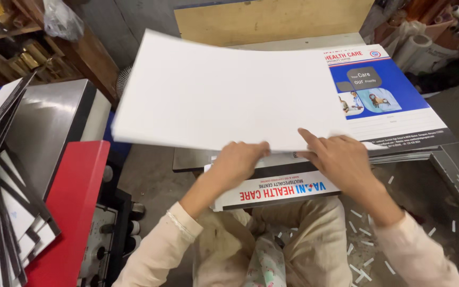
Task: The person inserts a white folded paper into a printed brochure cover, folds the cover over the paper, and secures it with a small white clip. They repeat this process for multiple brochures, stacking the finished items on a table.
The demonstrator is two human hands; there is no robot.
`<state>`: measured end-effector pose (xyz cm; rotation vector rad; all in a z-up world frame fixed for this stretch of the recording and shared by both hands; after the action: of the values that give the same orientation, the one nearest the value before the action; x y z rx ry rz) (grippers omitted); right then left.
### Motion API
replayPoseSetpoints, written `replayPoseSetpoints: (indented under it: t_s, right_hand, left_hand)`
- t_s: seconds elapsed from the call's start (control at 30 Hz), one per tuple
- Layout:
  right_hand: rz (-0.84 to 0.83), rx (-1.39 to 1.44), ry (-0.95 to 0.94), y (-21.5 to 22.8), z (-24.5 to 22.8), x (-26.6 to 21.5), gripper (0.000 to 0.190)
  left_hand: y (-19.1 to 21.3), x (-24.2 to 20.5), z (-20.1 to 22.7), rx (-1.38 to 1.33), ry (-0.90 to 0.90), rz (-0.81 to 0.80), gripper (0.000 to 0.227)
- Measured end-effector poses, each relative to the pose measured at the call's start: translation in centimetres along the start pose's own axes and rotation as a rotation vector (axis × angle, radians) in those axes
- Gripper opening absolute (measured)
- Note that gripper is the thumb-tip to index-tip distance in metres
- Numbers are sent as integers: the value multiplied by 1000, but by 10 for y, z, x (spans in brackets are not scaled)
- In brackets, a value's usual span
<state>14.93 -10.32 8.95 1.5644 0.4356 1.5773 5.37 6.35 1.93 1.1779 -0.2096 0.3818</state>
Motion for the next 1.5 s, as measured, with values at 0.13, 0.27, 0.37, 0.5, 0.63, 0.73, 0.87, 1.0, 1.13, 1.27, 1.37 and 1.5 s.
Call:
replayPoseSetpoints:
  t_s: [0.13,0.27,0.37,0.5,0.63,0.73,0.87,1.0,1.13,1.27,1.37,1.5]
  right_hand:
    - [-574,-45,-212,-73,46,23,49]
    - [-383,52,-94,-119,42,38,34]
    - [-30,90,98,-132,30,33,47]
    - [-58,95,-35,-156,40,16,60]
    - [-164,-276,-138,-144,104,-22,69]
    - [-102,-62,-323,-123,143,-60,49]
    - [-185,93,-537,-105,142,-110,31]
    - [268,680,-601,-44,90,-142,28]
    - [538,448,-209,11,16,-143,24]
    - [436,359,54,32,-13,-119,31]
    - [360,429,72,0,-5,-74,37]
    - [114,535,-61,-54,7,-27,41]
  left_hand:
    - [7,31,-20,-41,100,135,19]
    - [-22,49,-27,203,205,54,43]
    - [-48,61,-16,460,-28,154,59]
    - [-75,60,-26,405,53,69,63]
    - [-57,35,-66,435,129,59,70]
    - [-32,15,-72,360,93,102,71]
    - [-6,21,-61,93,204,-17,66]
    - [14,31,-48,-378,514,17,28]
    - [60,61,-13,-657,116,361,31]
    - [90,74,0,-956,-303,524,33]
    - [70,92,-45,-603,116,447,52]
    - [27,63,-42,-215,-112,621,52]
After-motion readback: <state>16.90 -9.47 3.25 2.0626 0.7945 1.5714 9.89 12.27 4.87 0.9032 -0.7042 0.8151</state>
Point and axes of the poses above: each hand's wrist, its own x-axis towards the middle knuckle, its own y-axis out of the back of the hand, z = x × y, the point moved 5 cm from there along x, towards the middle knuckle, and after that the axes turned 7 degrees about z, right-handed, at the moved point
